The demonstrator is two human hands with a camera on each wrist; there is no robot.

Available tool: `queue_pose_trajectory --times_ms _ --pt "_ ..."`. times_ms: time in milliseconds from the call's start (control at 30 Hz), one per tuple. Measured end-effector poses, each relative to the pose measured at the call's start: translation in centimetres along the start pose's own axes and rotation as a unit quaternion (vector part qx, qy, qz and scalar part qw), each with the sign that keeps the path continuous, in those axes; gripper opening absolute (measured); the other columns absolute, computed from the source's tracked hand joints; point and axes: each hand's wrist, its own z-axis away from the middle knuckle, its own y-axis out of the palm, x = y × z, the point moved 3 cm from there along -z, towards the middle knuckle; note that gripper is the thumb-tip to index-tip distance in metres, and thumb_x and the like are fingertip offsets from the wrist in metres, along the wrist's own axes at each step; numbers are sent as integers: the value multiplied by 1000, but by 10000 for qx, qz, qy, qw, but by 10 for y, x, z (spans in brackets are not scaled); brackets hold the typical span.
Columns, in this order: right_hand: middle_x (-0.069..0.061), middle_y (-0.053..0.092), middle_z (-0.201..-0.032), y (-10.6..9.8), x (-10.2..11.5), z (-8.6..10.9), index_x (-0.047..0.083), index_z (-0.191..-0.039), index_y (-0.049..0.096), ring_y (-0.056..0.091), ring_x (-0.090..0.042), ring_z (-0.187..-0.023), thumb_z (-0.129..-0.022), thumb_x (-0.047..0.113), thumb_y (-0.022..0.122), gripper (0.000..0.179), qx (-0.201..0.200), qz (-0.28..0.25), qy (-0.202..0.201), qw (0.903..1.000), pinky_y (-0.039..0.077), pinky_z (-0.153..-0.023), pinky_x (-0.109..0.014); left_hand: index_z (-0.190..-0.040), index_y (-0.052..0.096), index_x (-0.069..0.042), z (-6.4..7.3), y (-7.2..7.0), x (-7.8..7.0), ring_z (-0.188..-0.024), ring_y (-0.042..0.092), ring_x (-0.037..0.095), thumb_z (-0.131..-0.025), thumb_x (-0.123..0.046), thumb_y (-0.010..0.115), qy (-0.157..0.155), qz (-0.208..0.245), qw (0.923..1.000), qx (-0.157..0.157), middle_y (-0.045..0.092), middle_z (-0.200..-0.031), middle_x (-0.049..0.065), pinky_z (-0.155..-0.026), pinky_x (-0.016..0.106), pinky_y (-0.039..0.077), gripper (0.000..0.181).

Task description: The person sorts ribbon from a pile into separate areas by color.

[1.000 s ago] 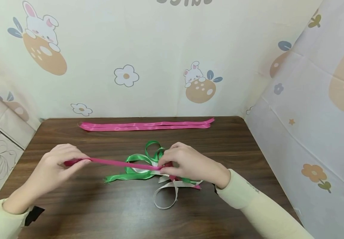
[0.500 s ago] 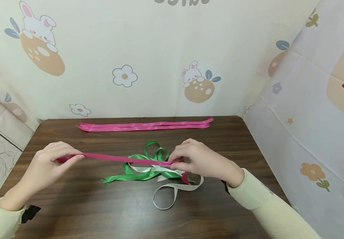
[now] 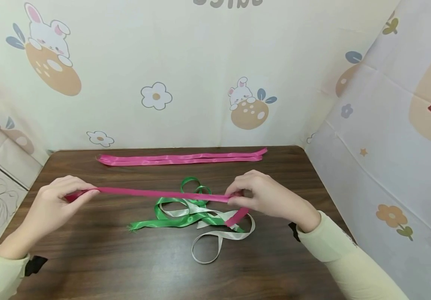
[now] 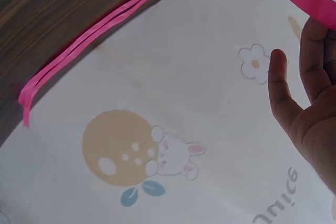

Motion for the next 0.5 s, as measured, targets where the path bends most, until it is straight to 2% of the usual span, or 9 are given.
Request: queue_pose_trajectory --times_ms 33,100,300,500 --pt "30 65 -86 -1 -2 1 31 -98 76 55 4 -85 -85 18 85 21 -5 13 45 10000 45 -89 -26 -85 80 -16 0 -1 1 -76 59 -2 -72 -3 88 -47 -39 10000 27 74 -76 -6 -81 17 41 20" --pt "29 66 -87 -3 -7 4 31 -98 76 56 3 -85 -85 16 85 22 -36 30 114 9999 46 -88 -27 -85 80 -16 1 -1 4 -77 58 -3 -68 3 89 -167 -142 9997 94 74 -77 -6 -79 18 41 27" --pt "27 69 -91 -9 -27 11 33 -99 76 60 2 -88 -88 15 82 22 7 -68 745 9972 50 -82 -26 -84 80 -18 3 -3 13 -79 59 -1 -69 2 89 -367 -344 9985 199 74 -78 -6 -77 19 43 26" --pt "20 72 -93 -12 -57 19 33 -98 76 65 1 -81 -92 22 79 13 127 -235 1567 9873 54 -76 -23 -85 79 -17 2 0 25 -74 52 -5 -72 1 89 -585 -421 9970 292 72 -78 -8 -68 15 41 25"
